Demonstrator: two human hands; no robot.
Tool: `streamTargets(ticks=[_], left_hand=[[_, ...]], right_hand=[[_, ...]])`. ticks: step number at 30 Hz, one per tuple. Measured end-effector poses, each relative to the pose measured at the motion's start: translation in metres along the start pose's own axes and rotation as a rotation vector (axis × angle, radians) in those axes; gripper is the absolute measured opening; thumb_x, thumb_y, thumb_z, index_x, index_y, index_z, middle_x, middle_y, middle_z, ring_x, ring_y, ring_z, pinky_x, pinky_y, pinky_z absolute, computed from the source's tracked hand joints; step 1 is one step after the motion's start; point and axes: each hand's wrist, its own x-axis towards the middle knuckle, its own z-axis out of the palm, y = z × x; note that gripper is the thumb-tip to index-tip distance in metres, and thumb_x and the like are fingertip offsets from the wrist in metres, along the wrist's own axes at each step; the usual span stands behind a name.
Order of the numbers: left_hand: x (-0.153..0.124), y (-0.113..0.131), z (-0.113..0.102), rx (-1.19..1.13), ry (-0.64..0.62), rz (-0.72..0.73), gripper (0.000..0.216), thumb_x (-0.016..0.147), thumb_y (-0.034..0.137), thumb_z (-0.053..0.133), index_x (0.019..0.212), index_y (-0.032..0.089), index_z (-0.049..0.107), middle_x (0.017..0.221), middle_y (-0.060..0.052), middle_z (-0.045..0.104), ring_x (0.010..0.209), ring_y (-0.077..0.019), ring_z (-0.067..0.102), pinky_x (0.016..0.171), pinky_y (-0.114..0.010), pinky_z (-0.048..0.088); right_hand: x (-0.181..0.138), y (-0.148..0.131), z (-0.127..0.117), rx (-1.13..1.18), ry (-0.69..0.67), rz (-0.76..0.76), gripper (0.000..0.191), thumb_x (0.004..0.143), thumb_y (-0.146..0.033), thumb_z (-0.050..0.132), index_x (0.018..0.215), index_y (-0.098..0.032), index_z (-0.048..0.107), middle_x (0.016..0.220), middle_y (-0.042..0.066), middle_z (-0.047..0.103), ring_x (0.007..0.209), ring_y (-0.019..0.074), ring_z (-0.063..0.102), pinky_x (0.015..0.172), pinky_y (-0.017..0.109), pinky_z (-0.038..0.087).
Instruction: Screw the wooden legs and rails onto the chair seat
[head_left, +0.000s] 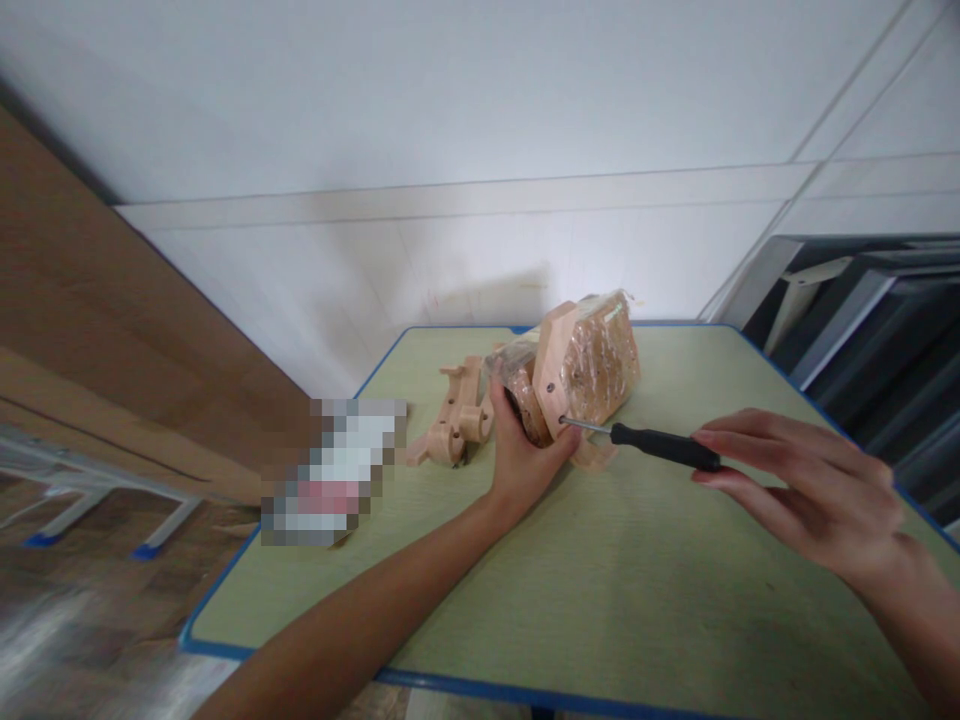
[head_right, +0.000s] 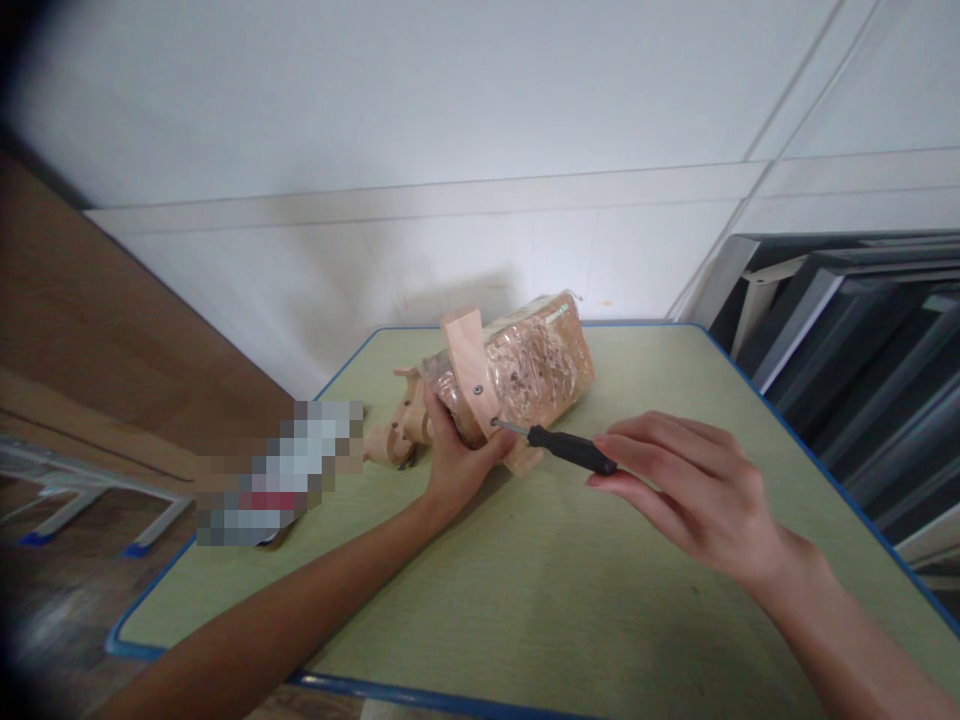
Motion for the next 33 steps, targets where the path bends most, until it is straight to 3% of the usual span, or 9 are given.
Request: streamTargets(ticks=[7, 13, 16, 26, 33], left_hand=[[0.001, 0.005, 0.0, -0.021, 0.001, -0.012, 0.102, 0.059, 0.022, 0.073, 0.138, 0.029, 0.009, 0.134, -0.01, 0.04, 0.12, -0.024, 0.044, 0.1, -0.04, 0.038], [0.001, 0.004, 0.0, -0.021, 0.006, -0.006, 0.101, 0.059, 0.022, 0.073, 0.138, 0.028, 0.01, 0.133, -0.009, 0.04, 0.119, -0.0238, 0.045, 0.101, -0.04, 0.037], [0.001, 0.003, 0.0, -0.024, -0.003, -0.004, 0.102, 0.059, 0.022, 0.073, 0.138, 0.028, 0.008, 0.135, -0.009, 0.039, 0.12, -0.0241, 0.044, 0.101, -0.04, 0.037], [0.002, 0.006, 0.0, -0.017, -0.001, 0.002, 0.102, 0.059, 0.02, 0.073, 0.138, 0.028, 0.009, 0.136, -0.01, 0.038, 0.122, -0.0241, 0.043, 0.102, -0.04, 0.036], [0.002, 0.005, 0.0, -0.04, -0.007, 0.01, 0.103, 0.059, 0.021, 0.072, 0.138, 0.028, 0.007, 0.138, -0.009, 0.036, 0.125, -0.0239, 0.039, 0.104, -0.039, 0.034]], right_hand=[[-0.004, 0.004, 0.002, -0.168, -0.025, 0.02, 0.022, 0.072, -0.021, 0.068, 0.092, -0.016, 0.059, 0.078, 0.007, 0.066, 0.069, 0.0165, 0.064, 0.06, 0.026, 0.052], [-0.005, 0.0, 0.005, -0.152, -0.048, 0.109, 0.009, 0.079, -0.027, 0.06, 0.082, -0.019, 0.056, 0.065, 0.001, 0.06, 0.055, 0.0127, 0.058, 0.048, 0.024, 0.044], [-0.005, 0.0, 0.005, -0.168, -0.051, 0.075, 0.009, 0.079, -0.027, 0.061, 0.079, -0.019, 0.055, 0.062, 0.0, 0.058, 0.051, 0.0109, 0.056, 0.045, 0.022, 0.041], [-0.001, -0.009, 0.006, -0.071, 0.008, 0.062, 0.026, 0.071, -0.016, 0.069, 0.096, -0.013, 0.062, 0.084, 0.008, 0.066, 0.074, 0.0151, 0.065, 0.064, 0.023, 0.053], [0.0, -0.011, 0.002, 0.088, -0.023, 0.034, 0.024, 0.067, -0.007, 0.069, 0.09, -0.015, 0.065, 0.091, 0.007, 0.066, 0.075, 0.0137, 0.066, 0.063, 0.021, 0.056]])
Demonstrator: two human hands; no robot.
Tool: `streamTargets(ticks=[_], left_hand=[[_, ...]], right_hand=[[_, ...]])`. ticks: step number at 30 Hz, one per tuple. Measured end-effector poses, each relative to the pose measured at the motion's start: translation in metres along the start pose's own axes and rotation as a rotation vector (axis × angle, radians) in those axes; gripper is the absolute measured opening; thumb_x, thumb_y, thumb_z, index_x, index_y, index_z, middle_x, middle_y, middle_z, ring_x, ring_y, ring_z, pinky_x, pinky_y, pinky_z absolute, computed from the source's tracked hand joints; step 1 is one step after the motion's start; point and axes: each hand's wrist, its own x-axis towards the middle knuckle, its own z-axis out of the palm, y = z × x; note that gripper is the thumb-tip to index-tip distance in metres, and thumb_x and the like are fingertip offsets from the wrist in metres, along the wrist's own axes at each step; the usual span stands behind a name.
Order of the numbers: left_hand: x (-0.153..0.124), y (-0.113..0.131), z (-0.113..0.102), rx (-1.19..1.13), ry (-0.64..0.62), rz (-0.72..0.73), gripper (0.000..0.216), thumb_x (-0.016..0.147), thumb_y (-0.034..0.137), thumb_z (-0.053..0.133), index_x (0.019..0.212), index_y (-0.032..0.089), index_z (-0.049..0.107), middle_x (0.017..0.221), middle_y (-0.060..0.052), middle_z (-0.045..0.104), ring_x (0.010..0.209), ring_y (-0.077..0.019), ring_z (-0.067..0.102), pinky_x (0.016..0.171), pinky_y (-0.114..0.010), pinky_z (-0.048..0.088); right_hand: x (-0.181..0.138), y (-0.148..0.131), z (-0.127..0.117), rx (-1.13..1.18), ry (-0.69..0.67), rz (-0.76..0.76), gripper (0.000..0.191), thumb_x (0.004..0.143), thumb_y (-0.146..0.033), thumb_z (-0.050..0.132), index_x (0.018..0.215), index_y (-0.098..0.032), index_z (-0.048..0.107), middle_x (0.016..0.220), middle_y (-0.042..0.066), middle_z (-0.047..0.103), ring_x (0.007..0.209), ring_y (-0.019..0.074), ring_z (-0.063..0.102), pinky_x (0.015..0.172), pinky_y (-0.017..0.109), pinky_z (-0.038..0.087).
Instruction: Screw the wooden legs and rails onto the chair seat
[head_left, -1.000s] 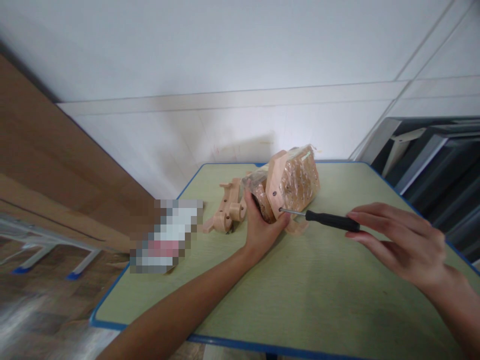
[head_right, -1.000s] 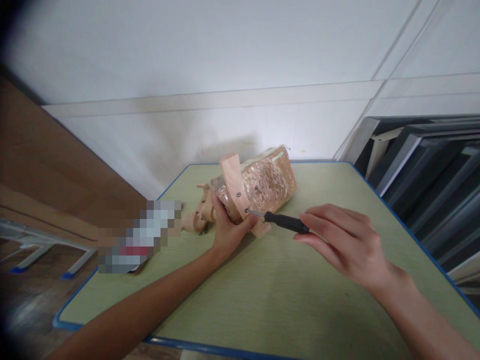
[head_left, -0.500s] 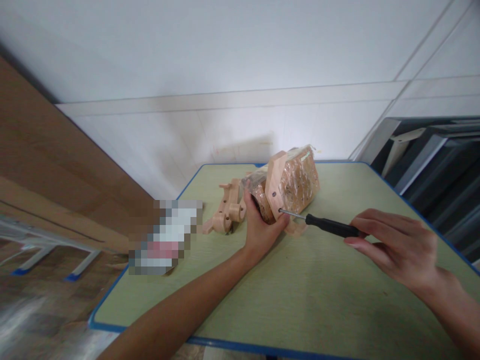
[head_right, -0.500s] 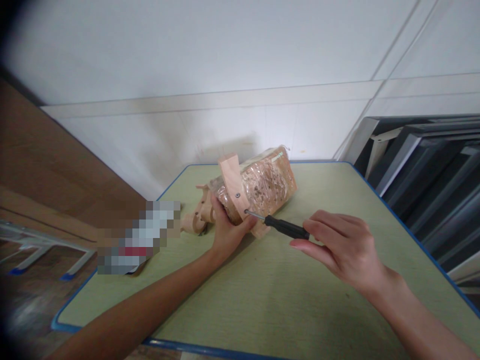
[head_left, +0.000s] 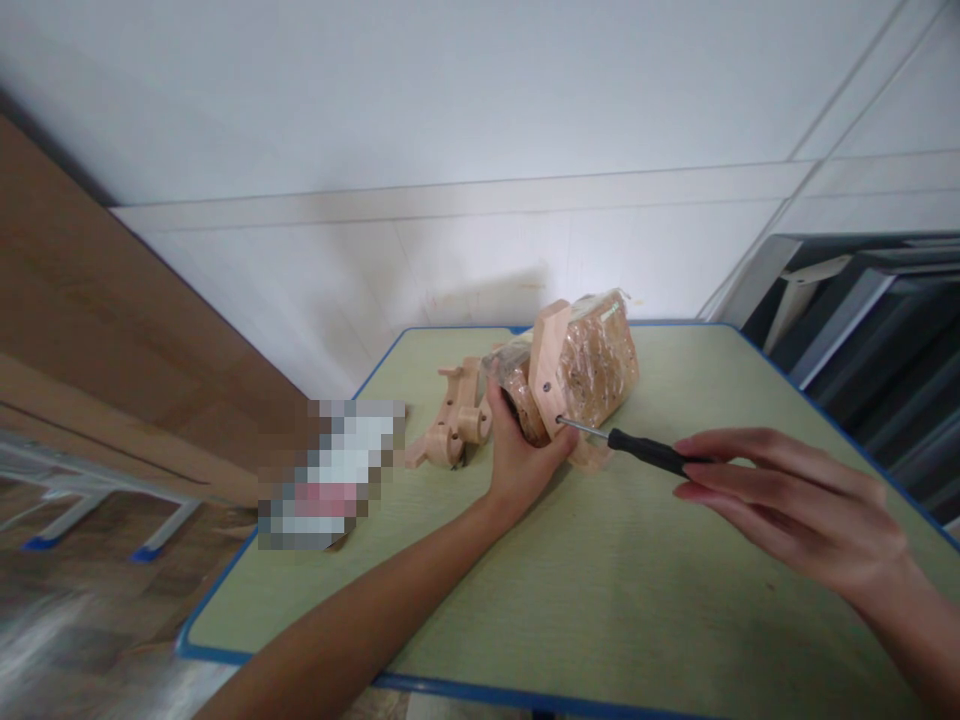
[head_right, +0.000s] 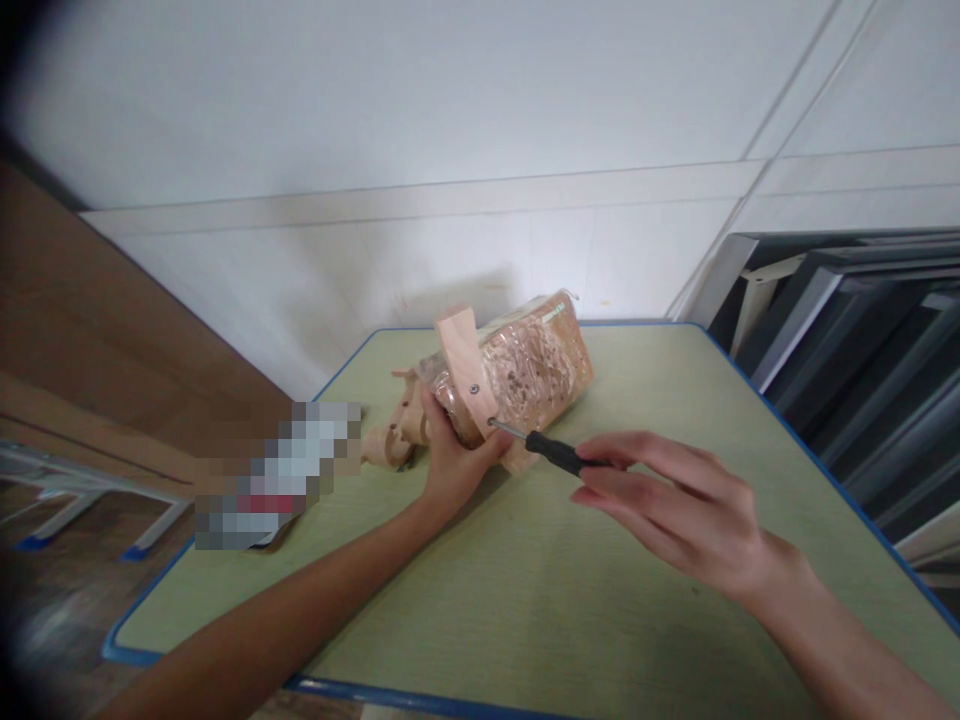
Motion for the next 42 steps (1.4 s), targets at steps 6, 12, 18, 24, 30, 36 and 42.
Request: streamTargets(ticks=[6, 12, 18, 24, 30, 36, 42], left_hand=[[0.001, 0.0, -0.001, 0.02, 0.021, 0.033, 0.099, 0.062, 0.02, 0.07, 0.138, 0.027, 0.008, 0.139, -0.009, 0.036, 0.125, -0.0227, 0.04, 0.104, -0.036, 0.034], [0.0, 0.001, 0.0, 0.02, 0.028, 0.006, 0.099, 0.06, 0.02, 0.072, 0.138, 0.028, 0.011, 0.136, -0.008, 0.04, 0.121, -0.0225, 0.044, 0.103, -0.036, 0.035], [0.0, 0.003, -0.001, 0.0, 0.008, 0.014, 0.102, 0.059, 0.018, 0.072, 0.138, 0.028, 0.008, 0.138, -0.008, 0.038, 0.123, -0.0231, 0.042, 0.103, -0.037, 0.035], [0.0, 0.002, -0.001, 0.0, -0.005, 0.033, 0.103, 0.061, 0.018, 0.071, 0.139, 0.028, 0.005, 0.137, -0.009, 0.039, 0.123, -0.0222, 0.043, 0.103, -0.037, 0.035], [-0.001, 0.0, 0.0, 0.023, 0.013, 0.026, 0.104, 0.059, 0.016, 0.072, 0.139, 0.028, 0.006, 0.136, -0.009, 0.04, 0.119, -0.0231, 0.046, 0.101, -0.039, 0.037], [-0.001, 0.0, -0.001, 0.016, -0.001, 0.024, 0.104, 0.059, 0.018, 0.072, 0.139, 0.028, 0.006, 0.136, -0.009, 0.04, 0.12, -0.0227, 0.045, 0.101, -0.037, 0.038], [0.0, -0.001, -0.001, 0.039, 0.006, 0.031, 0.105, 0.06, 0.019, 0.072, 0.139, 0.028, 0.004, 0.14, -0.009, 0.035, 0.124, -0.0241, 0.041, 0.102, -0.039, 0.036]], right_hand=[[-0.002, 0.005, -0.001, 0.072, -0.073, -0.018, 0.035, 0.07, 0.002, 0.061, 0.101, -0.013, 0.063, 0.103, 0.01, 0.065, 0.089, 0.0175, 0.065, 0.07, 0.024, 0.057], [0.003, 0.003, -0.004, -0.012, -0.033, -0.024, 0.036, 0.072, -0.002, 0.062, 0.105, -0.016, 0.061, 0.094, 0.009, 0.069, 0.084, 0.0167, 0.066, 0.067, 0.026, 0.056], [0.001, 0.004, -0.004, -0.085, -0.022, -0.005, 0.029, 0.071, -0.006, 0.066, 0.099, -0.011, 0.061, 0.088, 0.011, 0.07, 0.079, 0.0144, 0.066, 0.068, 0.022, 0.053], [-0.003, 0.007, -0.001, -0.244, 0.001, -0.024, 0.02, 0.076, -0.02, 0.064, 0.092, -0.011, 0.059, 0.072, 0.007, 0.069, 0.067, 0.0133, 0.066, 0.065, 0.022, 0.051], [0.0, 0.008, -0.001, -0.273, -0.006, -0.03, 0.018, 0.077, -0.025, 0.063, 0.088, -0.011, 0.057, 0.068, 0.006, 0.067, 0.061, 0.0123, 0.064, 0.06, 0.021, 0.049], [-0.002, 0.008, 0.001, -0.263, -0.059, 0.071, 0.014, 0.084, -0.03, 0.054, 0.082, -0.016, 0.053, 0.06, 0.0, 0.061, 0.05, 0.0098, 0.059, 0.051, 0.021, 0.044], [-0.002, 0.009, 0.006, -0.333, -0.141, 0.174, 0.022, 0.087, -0.03, 0.047, 0.07, -0.017, 0.052, 0.049, -0.003, 0.053, 0.041, 0.0081, 0.049, 0.043, 0.021, 0.034]])
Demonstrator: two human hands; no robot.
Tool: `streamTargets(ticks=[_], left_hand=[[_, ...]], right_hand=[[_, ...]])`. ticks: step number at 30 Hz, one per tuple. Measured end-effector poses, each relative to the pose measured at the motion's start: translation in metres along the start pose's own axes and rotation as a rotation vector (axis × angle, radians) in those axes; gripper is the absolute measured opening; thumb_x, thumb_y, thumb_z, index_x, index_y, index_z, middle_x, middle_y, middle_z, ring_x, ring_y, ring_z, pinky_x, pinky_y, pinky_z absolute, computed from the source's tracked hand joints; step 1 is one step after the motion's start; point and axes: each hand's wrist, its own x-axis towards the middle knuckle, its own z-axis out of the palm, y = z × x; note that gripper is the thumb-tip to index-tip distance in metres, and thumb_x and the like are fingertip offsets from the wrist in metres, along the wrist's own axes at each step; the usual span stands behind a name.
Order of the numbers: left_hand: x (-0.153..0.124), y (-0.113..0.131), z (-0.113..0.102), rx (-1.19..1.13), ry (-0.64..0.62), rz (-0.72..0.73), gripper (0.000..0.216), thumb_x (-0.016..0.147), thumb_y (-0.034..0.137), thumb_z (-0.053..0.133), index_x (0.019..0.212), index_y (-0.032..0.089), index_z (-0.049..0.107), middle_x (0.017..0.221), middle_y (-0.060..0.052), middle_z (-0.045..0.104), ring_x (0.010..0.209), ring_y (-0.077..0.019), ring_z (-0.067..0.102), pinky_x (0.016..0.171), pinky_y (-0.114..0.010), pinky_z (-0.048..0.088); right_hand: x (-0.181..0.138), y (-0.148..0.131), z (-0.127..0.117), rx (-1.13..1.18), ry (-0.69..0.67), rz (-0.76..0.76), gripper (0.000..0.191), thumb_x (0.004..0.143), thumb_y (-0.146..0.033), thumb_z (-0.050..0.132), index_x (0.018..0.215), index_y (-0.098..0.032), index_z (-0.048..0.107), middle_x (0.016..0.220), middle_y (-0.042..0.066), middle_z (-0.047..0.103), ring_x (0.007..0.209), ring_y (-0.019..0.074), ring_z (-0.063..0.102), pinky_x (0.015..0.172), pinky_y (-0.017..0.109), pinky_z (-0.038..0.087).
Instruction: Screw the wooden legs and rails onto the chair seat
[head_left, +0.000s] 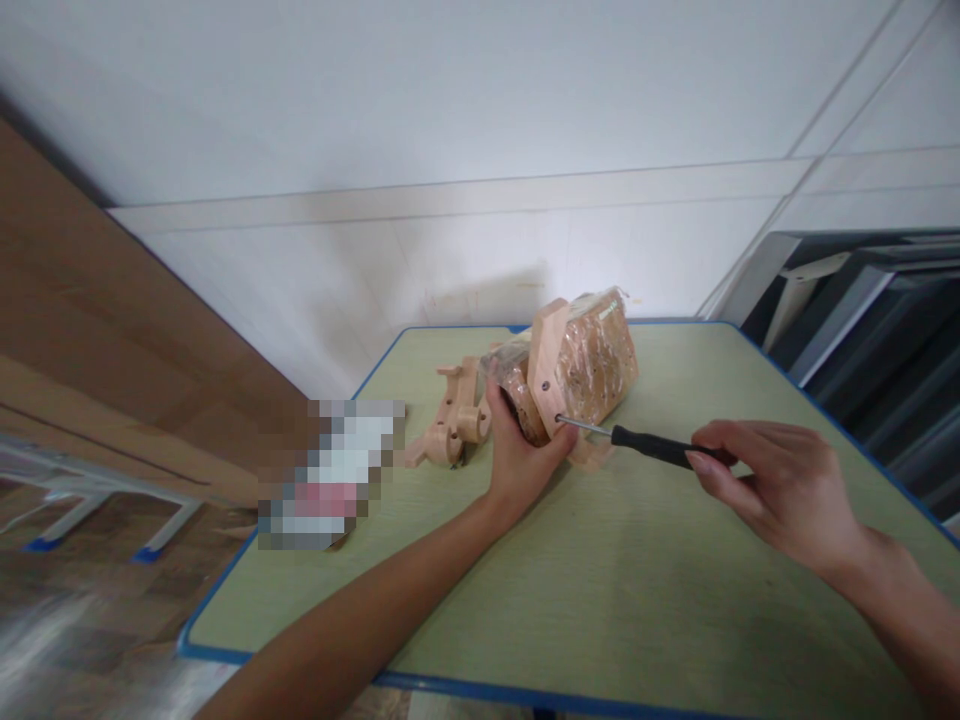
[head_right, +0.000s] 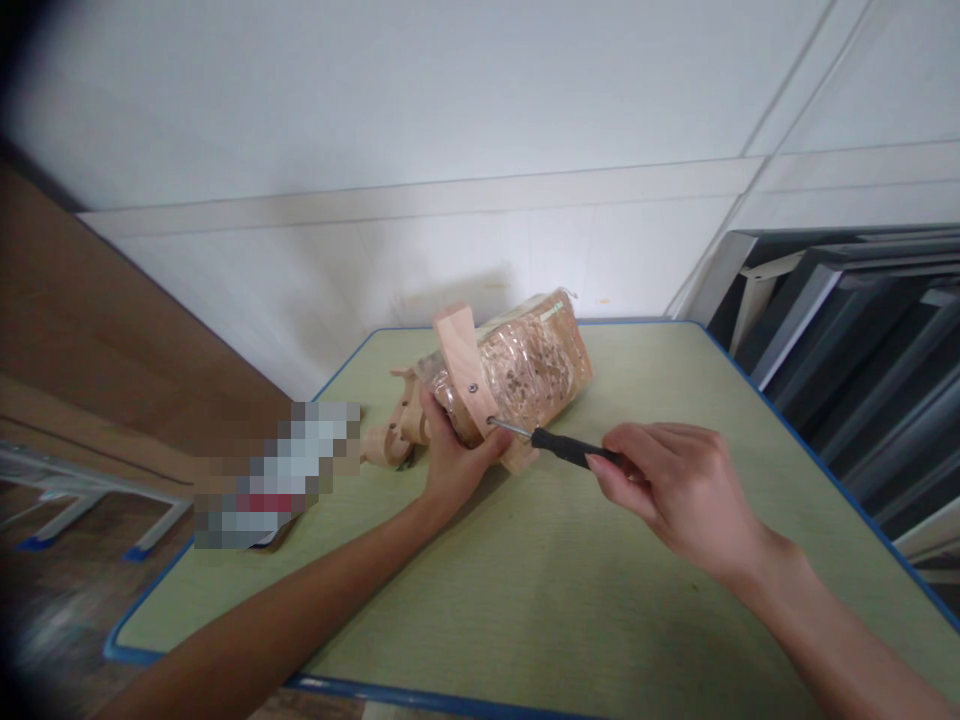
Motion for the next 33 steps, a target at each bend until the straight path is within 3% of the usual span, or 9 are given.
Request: streamTargets(ticks=[6, 11, 15, 19, 24, 28, 33], left_hand=[[0.0, 0.002, 0.0, 0.012, 0.004, 0.002, 0.104, 0.06, 0.017, 0.072, 0.139, 0.027, 0.005, 0.138, -0.01, 0.036, 0.124, -0.024, 0.042, 0.102, -0.04, 0.035], [0.001, 0.001, 0.001, 0.0, 0.016, -0.012, 0.103, 0.059, 0.02, 0.074, 0.138, 0.028, 0.008, 0.138, -0.009, 0.038, 0.122, -0.0237, 0.044, 0.102, -0.039, 0.036], [0.001, 0.002, 0.001, -0.012, 0.022, -0.019, 0.1, 0.06, 0.02, 0.073, 0.138, 0.027, 0.01, 0.137, -0.009, 0.039, 0.123, -0.0231, 0.043, 0.103, -0.038, 0.036], [0.001, 0.004, 0.001, -0.035, 0.021, -0.03, 0.099, 0.061, 0.019, 0.071, 0.138, 0.026, 0.01, 0.135, -0.009, 0.041, 0.121, -0.0218, 0.045, 0.102, -0.036, 0.036], [0.002, 0.003, 0.001, -0.035, 0.028, -0.008, 0.097, 0.061, 0.017, 0.07, 0.138, 0.027, 0.011, 0.135, -0.009, 0.041, 0.12, -0.0214, 0.046, 0.101, -0.036, 0.038], [0.001, 0.003, 0.001, -0.038, 0.02, -0.009, 0.098, 0.061, 0.018, 0.069, 0.138, 0.027, 0.009, 0.134, -0.009, 0.042, 0.12, -0.0217, 0.046, 0.101, -0.037, 0.038], [0.0, 0.002, 0.0, -0.033, 0.009, -0.026, 0.1, 0.06, 0.019, 0.071, 0.138, 0.027, 0.009, 0.134, -0.009, 0.041, 0.122, -0.0231, 0.044, 0.103, -0.039, 0.036]], right_hand=[[0.0, 0.0, 0.001, 0.016, 0.023, -0.009, 0.026, 0.087, -0.034, 0.048, 0.067, -0.017, 0.052, 0.049, -0.002, 0.053, 0.041, 0.0089, 0.05, 0.044, 0.022, 0.035], [-0.002, -0.003, 0.0, 0.128, 0.061, 0.113, 0.016, 0.084, -0.033, 0.053, 0.089, -0.018, 0.056, 0.053, -0.002, 0.059, 0.045, 0.0093, 0.056, 0.044, 0.02, 0.04], [-0.005, -0.003, -0.002, 0.273, 0.043, 0.136, 0.016, 0.081, -0.029, 0.059, 0.095, -0.021, 0.056, 0.062, -0.003, 0.065, 0.048, 0.008, 0.059, 0.045, 0.018, 0.043], [-0.006, 0.0, -0.005, 0.367, -0.008, 0.057, 0.024, 0.08, -0.019, 0.059, 0.104, -0.022, 0.055, 0.074, -0.003, 0.07, 0.063, 0.0097, 0.066, 0.058, 0.016, 0.051], [-0.004, 0.006, -0.007, 0.336, -0.144, -0.118, 0.026, 0.085, -0.015, 0.049, 0.11, -0.02, 0.053, 0.095, 0.003, 0.068, 0.085, 0.0127, 0.066, 0.071, 0.019, 0.053], [-0.002, 0.008, -0.007, 0.219, -0.079, -0.25, 0.025, 0.085, -0.011, 0.047, 0.108, -0.016, 0.054, 0.094, 0.007, 0.066, 0.084, 0.0147, 0.064, 0.069, 0.024, 0.051], [-0.003, 0.009, -0.006, 0.149, -0.046, -0.242, 0.025, 0.082, -0.01, 0.052, 0.107, -0.015, 0.054, 0.094, 0.007, 0.065, 0.081, 0.0151, 0.062, 0.067, 0.026, 0.049]])
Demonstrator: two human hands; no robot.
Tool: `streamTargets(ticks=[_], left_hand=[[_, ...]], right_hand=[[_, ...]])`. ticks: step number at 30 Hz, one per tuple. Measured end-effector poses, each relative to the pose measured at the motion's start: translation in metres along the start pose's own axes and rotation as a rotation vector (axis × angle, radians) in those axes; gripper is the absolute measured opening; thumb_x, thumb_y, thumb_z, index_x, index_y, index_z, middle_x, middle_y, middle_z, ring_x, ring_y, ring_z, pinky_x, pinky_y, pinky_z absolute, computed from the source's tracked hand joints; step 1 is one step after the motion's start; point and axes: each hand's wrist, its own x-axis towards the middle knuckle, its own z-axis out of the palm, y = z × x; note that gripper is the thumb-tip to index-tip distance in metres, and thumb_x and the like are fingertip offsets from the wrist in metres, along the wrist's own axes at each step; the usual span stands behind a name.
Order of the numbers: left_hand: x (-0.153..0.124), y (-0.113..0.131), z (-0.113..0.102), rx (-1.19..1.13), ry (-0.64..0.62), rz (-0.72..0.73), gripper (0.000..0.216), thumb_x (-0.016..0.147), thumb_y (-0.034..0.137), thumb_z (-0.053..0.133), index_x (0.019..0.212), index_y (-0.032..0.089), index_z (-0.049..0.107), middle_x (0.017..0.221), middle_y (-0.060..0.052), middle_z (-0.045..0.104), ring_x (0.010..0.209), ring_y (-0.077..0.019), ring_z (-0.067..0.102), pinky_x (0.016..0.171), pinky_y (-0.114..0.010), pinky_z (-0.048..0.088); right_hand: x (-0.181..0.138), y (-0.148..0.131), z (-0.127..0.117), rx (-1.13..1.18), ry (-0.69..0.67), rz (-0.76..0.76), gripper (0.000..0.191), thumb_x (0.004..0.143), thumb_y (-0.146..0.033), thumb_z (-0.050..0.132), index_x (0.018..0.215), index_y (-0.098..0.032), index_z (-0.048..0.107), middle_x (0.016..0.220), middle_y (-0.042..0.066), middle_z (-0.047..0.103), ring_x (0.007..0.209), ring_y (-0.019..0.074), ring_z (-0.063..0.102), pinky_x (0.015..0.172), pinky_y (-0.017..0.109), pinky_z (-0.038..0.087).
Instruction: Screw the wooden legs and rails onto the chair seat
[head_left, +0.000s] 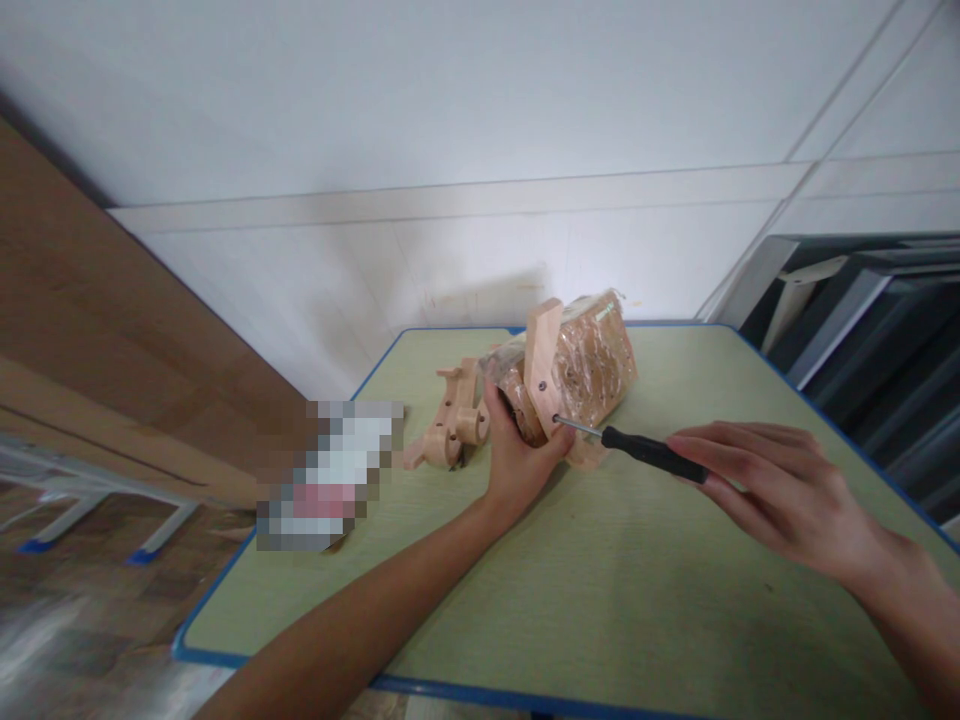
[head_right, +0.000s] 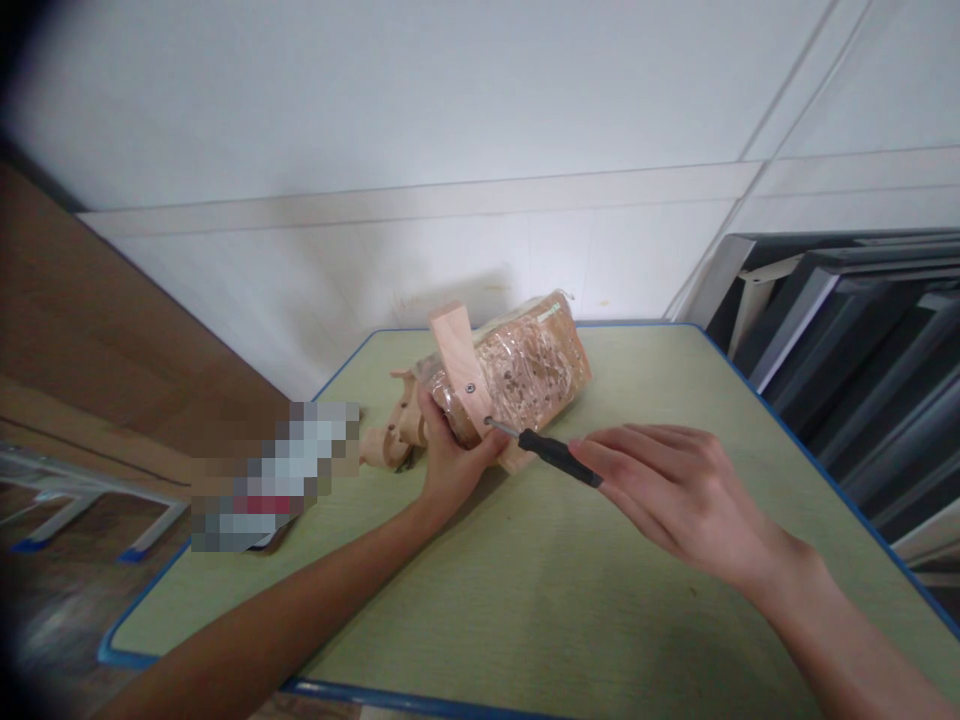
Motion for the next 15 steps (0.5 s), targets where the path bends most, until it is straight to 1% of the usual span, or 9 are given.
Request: streamTargets(ticks=[6, 11, 15], left_hand=[[-0.0002, -0.0007, -0.0006, 0.017, -0.01, -0.009, 0.1, 0.061, 0.022, 0.072, 0.138, 0.027, 0.008, 0.137, -0.01, 0.038, 0.124, -0.0235, 0.042, 0.103, -0.039, 0.036], [-0.0001, -0.0008, -0.0005, 0.014, -0.018, 0.023, 0.104, 0.06, 0.017, 0.071, 0.138, 0.028, 0.004, 0.138, -0.01, 0.036, 0.124, -0.023, 0.041, 0.103, -0.039, 0.034], [0.0, -0.0009, -0.0007, 0.034, -0.012, 0.007, 0.103, 0.061, 0.019, 0.072, 0.139, 0.028, 0.004, 0.14, -0.01, 0.034, 0.126, -0.0236, 0.039, 0.104, -0.039, 0.033]], right_hand=[[-0.0024, 0.0006, 0.0022, -0.036, 0.014, 0.025, 0.028, 0.077, -0.015, 0.062, 0.105, -0.015, 0.054, 0.093, 0.006, 0.066, 0.079, 0.0146, 0.063, 0.068, 0.025, 0.049], [0.0008, -0.0003, 0.0028, -0.083, -0.012, 0.077, 0.022, 0.08, -0.022, 0.059, 0.1, -0.015, 0.054, 0.093, 0.006, 0.066, 0.075, 0.0137, 0.064, 0.063, 0.023, 0.047], [0.0042, -0.0033, 0.0022, -0.104, -0.036, 0.112, 0.017, 0.083, -0.026, 0.056, 0.096, -0.016, 0.054, 0.093, 0.005, 0.066, 0.074, 0.0131, 0.064, 0.061, 0.023, 0.045]])
